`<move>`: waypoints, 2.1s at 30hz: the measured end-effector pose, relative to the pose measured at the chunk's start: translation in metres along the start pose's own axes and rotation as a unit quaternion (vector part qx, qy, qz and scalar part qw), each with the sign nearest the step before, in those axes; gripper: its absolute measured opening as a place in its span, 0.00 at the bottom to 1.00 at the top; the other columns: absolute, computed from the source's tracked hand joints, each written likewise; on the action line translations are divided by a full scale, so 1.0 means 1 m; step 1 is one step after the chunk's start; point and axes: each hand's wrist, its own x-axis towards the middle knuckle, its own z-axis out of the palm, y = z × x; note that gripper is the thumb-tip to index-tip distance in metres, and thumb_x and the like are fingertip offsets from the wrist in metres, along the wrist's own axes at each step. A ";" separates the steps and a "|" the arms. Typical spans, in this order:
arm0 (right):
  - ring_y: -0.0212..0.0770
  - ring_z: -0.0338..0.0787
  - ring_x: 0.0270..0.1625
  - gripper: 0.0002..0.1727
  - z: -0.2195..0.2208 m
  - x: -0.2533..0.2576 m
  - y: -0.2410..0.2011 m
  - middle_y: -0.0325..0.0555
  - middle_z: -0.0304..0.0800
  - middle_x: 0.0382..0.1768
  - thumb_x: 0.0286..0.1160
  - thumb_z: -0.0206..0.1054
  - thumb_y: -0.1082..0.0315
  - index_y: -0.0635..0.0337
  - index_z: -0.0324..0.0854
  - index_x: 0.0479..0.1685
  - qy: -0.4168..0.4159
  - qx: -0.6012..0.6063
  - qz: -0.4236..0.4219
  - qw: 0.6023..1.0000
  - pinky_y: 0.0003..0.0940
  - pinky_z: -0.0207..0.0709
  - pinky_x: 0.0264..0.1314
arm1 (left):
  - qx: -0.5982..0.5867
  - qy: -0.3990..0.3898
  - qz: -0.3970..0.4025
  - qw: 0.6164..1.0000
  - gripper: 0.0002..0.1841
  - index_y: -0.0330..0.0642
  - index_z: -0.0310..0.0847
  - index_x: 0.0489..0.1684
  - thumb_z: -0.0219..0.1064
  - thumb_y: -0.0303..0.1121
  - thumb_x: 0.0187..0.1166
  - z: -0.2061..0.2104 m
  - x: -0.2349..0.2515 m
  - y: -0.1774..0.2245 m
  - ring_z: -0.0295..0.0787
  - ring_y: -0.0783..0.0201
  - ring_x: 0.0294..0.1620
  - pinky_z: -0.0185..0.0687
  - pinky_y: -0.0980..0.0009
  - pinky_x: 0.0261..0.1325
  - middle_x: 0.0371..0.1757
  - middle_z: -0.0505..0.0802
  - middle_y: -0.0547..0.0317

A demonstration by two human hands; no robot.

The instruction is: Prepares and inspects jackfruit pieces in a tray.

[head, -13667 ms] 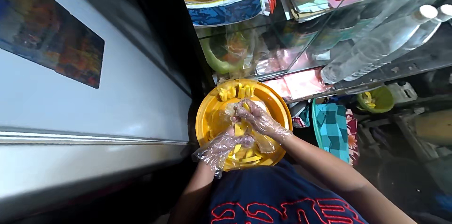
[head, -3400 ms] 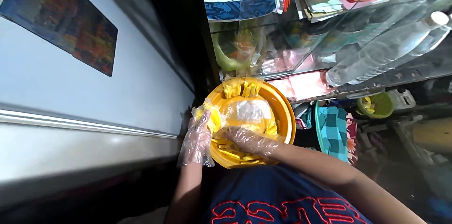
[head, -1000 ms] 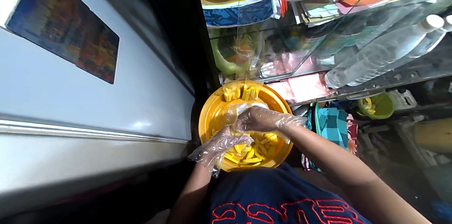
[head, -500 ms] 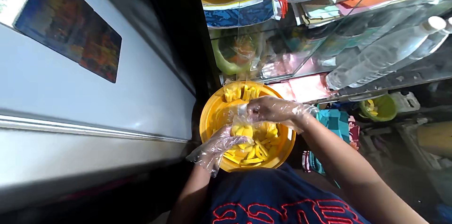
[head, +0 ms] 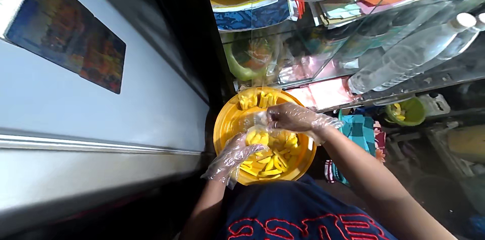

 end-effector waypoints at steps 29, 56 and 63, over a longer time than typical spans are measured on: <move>0.50 0.91 0.39 0.06 0.015 -0.001 0.002 0.50 0.92 0.34 0.71 0.76 0.66 0.60 0.91 0.39 0.081 -0.077 -0.016 0.994 0.57 0.83 0.48 | 0.227 0.060 -0.070 0.970 0.39 0.39 0.75 0.78 0.75 0.57 0.72 0.001 -0.007 0.045 0.79 0.43 0.76 0.67 0.46 0.80 0.71 0.86 0.39; 0.55 0.89 0.56 0.13 0.026 0.000 -0.009 0.55 0.89 0.50 0.75 0.71 0.69 0.50 0.92 0.56 -0.004 -0.234 -0.086 0.968 0.54 0.83 0.57 | 0.297 -0.005 -0.024 0.955 0.38 0.42 0.81 0.72 0.74 0.62 0.70 -0.016 -0.006 0.034 0.81 0.46 0.74 0.71 0.45 0.76 0.70 0.87 0.44; 0.51 0.89 0.52 0.07 -0.005 -0.010 -0.002 0.52 0.90 0.42 0.79 0.69 0.70 0.61 0.91 0.46 -0.037 -0.116 -0.116 0.986 0.52 0.80 0.62 | 0.135 -0.046 0.018 0.990 0.32 0.41 0.84 0.67 0.83 0.48 0.65 -0.027 0.003 0.008 0.87 0.50 0.64 0.74 0.45 0.73 0.59 0.92 0.44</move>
